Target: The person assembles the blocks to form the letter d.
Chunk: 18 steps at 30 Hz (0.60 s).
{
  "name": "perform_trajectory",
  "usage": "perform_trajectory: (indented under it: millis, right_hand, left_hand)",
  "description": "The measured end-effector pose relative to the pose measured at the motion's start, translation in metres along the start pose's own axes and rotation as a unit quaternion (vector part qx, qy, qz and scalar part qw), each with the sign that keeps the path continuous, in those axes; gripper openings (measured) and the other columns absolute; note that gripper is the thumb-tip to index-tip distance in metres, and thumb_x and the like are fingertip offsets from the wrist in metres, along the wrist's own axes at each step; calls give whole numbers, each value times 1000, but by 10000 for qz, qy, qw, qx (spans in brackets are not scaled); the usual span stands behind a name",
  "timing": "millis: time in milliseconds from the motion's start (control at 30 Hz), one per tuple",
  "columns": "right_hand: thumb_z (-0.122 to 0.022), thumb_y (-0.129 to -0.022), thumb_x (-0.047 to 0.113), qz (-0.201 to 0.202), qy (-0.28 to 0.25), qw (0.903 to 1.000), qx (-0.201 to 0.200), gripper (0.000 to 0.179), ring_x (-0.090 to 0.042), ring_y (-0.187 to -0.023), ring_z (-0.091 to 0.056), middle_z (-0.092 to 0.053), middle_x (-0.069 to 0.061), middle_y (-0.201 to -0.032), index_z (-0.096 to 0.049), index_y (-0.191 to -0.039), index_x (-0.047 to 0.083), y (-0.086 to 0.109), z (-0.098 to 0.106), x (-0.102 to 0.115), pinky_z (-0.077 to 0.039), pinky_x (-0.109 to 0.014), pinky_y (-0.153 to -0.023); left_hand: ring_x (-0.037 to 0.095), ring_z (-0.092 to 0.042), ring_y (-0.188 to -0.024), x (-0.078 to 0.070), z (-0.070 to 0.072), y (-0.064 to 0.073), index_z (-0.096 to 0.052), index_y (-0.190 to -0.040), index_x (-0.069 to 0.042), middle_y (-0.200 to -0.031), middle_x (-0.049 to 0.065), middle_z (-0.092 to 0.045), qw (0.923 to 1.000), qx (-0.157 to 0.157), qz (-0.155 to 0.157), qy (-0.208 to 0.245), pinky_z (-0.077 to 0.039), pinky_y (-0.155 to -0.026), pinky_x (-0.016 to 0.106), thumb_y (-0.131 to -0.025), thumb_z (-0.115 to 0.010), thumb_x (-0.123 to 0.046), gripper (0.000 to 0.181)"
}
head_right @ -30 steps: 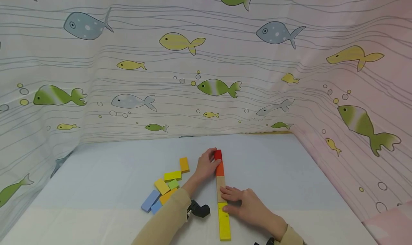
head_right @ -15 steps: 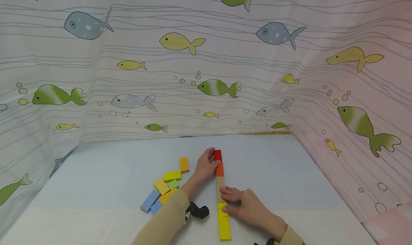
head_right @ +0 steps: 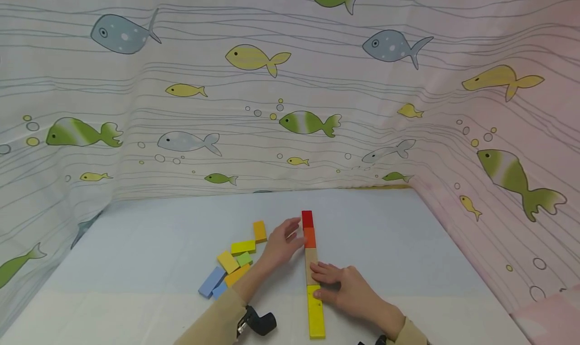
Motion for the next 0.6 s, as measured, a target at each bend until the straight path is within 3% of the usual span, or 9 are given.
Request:
perform_trajectory:
  millis: [400, 600]
  right_hand:
    - [-72, -87, 48, -26, -93, 10000, 7, 53, -18, -134, -52, -58, 14, -139, -67, -131, 19, 1, -1, -1, -47, -42, -107]
    - [-72, -87, 48, 1, -142, 9999, 17, 53, -18, -134, -52, -57, 14, -139, -67, -130, 18, 2, 0, -2, -47, -39, -107]
  left_hand:
    - [27, -53, -134, 6, 26, 54, -51, -142, -8, -144, 11, -55, 9992, 236, -274, 163, -46, -107, 42, -98, -64, -15, 46]
    - [25, -54, -133, 10, 37, 75, -54, -140, -10, -143, 9, -57, 9991, 324, -203, 177, -45, -109, 37, -98, -64, -15, 43]
Point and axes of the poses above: each hand's wrist, its own y-axis away from the middle knuckle, its own z-axis out of the back of the hand, x = y × z, the point moved 10 cm from there along -y, towards the middle knuckle
